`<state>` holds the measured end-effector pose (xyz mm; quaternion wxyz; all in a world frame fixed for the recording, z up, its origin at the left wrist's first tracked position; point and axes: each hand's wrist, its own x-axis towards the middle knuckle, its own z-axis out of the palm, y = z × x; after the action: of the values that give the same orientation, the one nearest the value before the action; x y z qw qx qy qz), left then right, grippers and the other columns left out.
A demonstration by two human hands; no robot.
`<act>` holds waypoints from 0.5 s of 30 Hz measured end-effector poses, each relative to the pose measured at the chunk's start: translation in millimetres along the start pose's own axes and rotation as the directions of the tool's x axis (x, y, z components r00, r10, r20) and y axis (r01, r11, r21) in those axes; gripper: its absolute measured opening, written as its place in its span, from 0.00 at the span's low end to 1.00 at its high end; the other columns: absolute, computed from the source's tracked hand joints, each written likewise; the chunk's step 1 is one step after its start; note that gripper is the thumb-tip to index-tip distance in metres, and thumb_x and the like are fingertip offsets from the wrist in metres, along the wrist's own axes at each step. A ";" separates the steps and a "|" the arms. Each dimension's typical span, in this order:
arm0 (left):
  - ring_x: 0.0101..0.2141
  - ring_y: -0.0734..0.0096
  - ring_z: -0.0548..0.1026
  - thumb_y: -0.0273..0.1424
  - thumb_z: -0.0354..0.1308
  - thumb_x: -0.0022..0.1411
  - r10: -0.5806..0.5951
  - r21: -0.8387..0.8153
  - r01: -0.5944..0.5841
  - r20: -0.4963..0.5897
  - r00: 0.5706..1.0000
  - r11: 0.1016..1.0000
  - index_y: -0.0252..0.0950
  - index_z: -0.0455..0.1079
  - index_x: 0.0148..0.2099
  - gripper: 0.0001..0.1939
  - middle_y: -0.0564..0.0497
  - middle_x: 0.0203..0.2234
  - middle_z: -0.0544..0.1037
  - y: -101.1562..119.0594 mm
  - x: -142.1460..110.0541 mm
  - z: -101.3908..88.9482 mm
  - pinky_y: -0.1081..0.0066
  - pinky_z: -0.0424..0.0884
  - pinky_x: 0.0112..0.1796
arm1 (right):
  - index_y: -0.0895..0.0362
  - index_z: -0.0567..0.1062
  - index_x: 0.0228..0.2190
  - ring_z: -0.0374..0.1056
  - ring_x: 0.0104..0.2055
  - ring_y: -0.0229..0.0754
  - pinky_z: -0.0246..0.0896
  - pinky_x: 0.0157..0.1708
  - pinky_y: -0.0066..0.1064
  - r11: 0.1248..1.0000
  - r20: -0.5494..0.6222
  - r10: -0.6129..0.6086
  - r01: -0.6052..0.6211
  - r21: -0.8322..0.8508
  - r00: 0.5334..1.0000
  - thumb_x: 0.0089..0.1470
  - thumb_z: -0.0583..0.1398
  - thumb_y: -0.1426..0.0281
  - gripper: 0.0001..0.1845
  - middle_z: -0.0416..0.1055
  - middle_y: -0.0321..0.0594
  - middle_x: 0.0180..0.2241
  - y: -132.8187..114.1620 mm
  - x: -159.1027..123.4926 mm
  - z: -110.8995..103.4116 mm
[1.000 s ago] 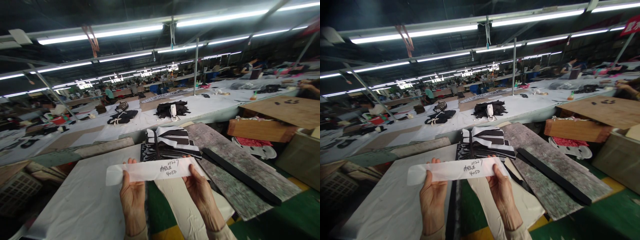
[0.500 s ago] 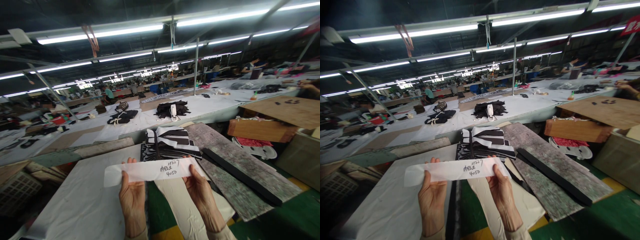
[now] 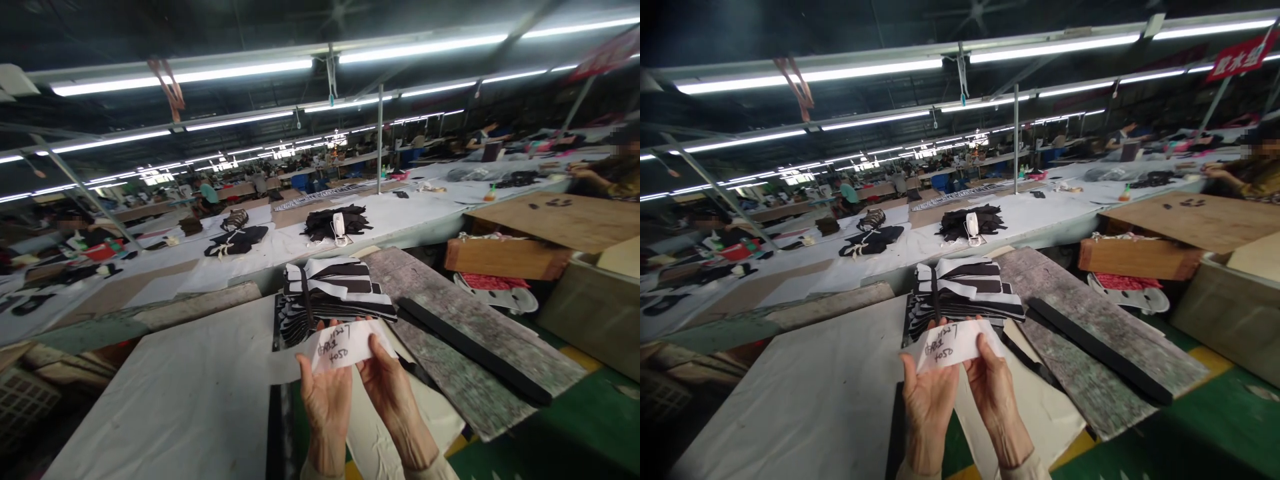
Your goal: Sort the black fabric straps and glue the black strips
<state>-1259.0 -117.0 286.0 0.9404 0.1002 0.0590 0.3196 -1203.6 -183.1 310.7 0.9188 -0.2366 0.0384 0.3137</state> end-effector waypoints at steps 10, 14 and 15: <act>0.57 0.59 0.66 0.36 0.52 0.64 0.129 0.196 -0.101 -0.138 0.982 0.975 0.45 0.69 0.55 0.17 0.46 0.52 0.74 19.5 1.1 23.1 0.54 0.55 0.60 | 0.58 0.76 0.37 0.73 0.38 0.40 0.72 0.36 0.29 0.943 -0.068 0.104 -0.120 -0.310 0.992 0.42 0.70 0.60 0.21 0.77 0.40 0.36 -12.0 11.7 -21.3; 0.55 0.59 0.68 0.38 0.56 0.63 0.405 0.444 -0.288 -0.194 0.893 0.848 0.40 0.69 0.55 0.19 0.45 0.49 0.76 53.9 3.0 25.2 0.55 0.55 0.60 | 0.61 0.76 0.35 0.71 0.30 0.36 0.66 0.28 0.24 0.772 -0.032 0.219 -0.193 -0.606 0.975 0.45 0.67 0.53 0.25 0.76 0.43 0.30 -12.8 10.7 -31.2; 0.54 0.59 0.69 0.37 0.57 0.61 0.496 0.522 -0.331 -0.214 0.841 0.786 0.38 0.70 0.54 0.19 0.45 0.47 0.77 62.2 2.9 24.7 0.56 0.56 0.60 | 0.62 0.76 0.35 0.70 0.29 0.35 0.64 0.28 0.23 0.751 -0.014 0.215 -0.175 -0.637 0.976 0.46 0.66 0.52 0.25 0.76 0.43 0.30 -9.2 9.0 -30.9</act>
<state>-1289.0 -70.7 324.0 0.7684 0.2765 0.2716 0.5093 -1188.5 -198.7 285.1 0.7480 -0.5174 -0.0730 0.4093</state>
